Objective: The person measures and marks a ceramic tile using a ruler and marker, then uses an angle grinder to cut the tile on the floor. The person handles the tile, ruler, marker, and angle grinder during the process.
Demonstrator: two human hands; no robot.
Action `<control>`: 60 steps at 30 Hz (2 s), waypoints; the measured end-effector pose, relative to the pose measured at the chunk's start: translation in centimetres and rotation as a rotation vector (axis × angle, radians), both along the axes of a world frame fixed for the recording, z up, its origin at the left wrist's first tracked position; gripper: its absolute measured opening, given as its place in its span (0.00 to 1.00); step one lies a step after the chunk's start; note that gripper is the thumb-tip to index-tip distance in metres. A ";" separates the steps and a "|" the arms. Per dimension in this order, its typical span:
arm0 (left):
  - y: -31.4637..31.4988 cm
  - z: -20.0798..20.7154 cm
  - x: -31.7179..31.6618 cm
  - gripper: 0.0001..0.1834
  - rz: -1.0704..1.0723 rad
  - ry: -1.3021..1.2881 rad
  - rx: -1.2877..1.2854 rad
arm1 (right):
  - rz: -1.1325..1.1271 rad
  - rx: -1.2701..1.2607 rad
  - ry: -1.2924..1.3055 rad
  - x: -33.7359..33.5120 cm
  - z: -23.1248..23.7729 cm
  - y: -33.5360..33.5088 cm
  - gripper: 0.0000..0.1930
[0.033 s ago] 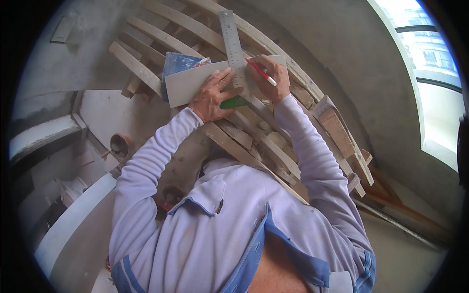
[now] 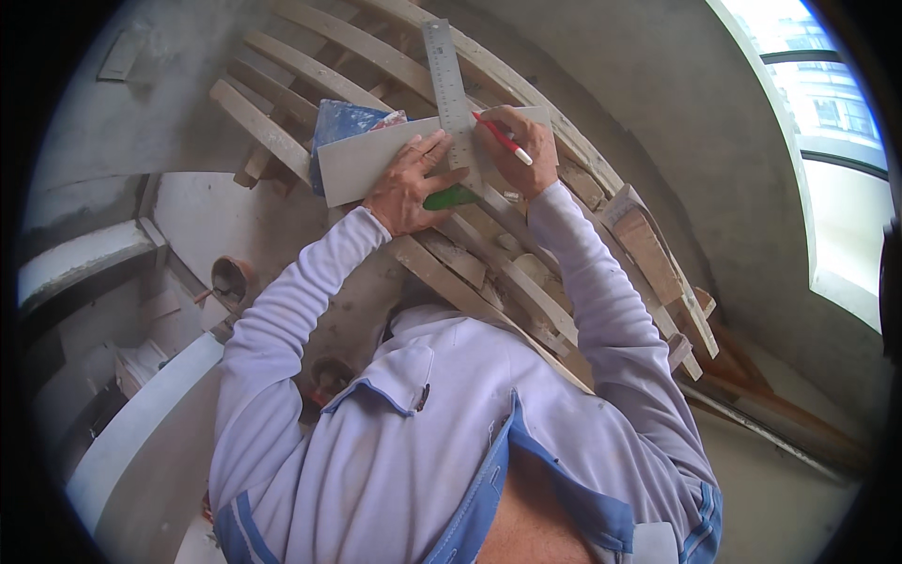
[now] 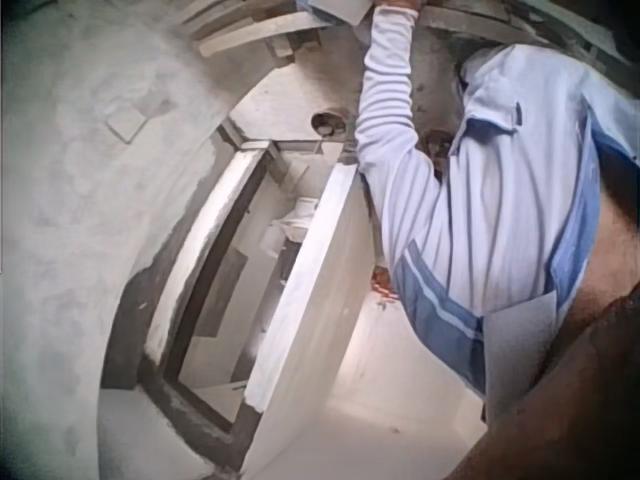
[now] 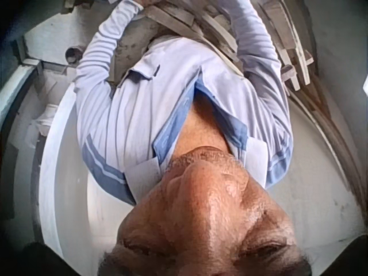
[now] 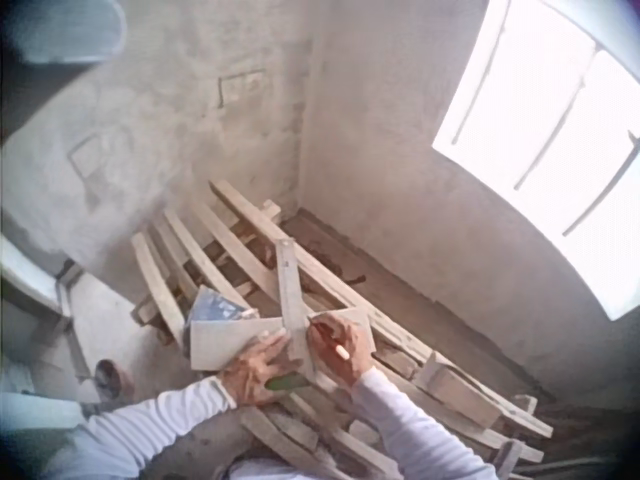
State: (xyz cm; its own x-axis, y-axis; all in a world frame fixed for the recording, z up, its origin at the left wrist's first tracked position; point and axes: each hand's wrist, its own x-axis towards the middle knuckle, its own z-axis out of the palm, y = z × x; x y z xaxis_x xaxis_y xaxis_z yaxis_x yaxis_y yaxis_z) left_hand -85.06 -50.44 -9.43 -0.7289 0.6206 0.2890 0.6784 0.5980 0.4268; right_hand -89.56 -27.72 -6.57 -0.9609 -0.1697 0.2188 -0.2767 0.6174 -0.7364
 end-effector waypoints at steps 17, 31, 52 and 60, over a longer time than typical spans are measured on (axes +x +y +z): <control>-0.1 0.0 0.1 0.28 0.001 -0.003 -0.010 | -0.012 0.030 -0.017 -0.5 -0.1 -0.3 0.11; -0.1 -0.1 0.0 0.29 -0.013 0.005 0.010 | 0.021 0.056 0.015 -0.5 -0.2 0.1 0.10; -0.4 -0.3 0.7 0.34 -0.026 0.028 -0.007 | 0.147 0.098 -0.174 8.2 8.3 5.6 0.10; -2.2 6.1 1.6 0.30 0.078 -0.226 0.125 | -0.017 0.038 -0.219 10.9 10.4 4.6 0.10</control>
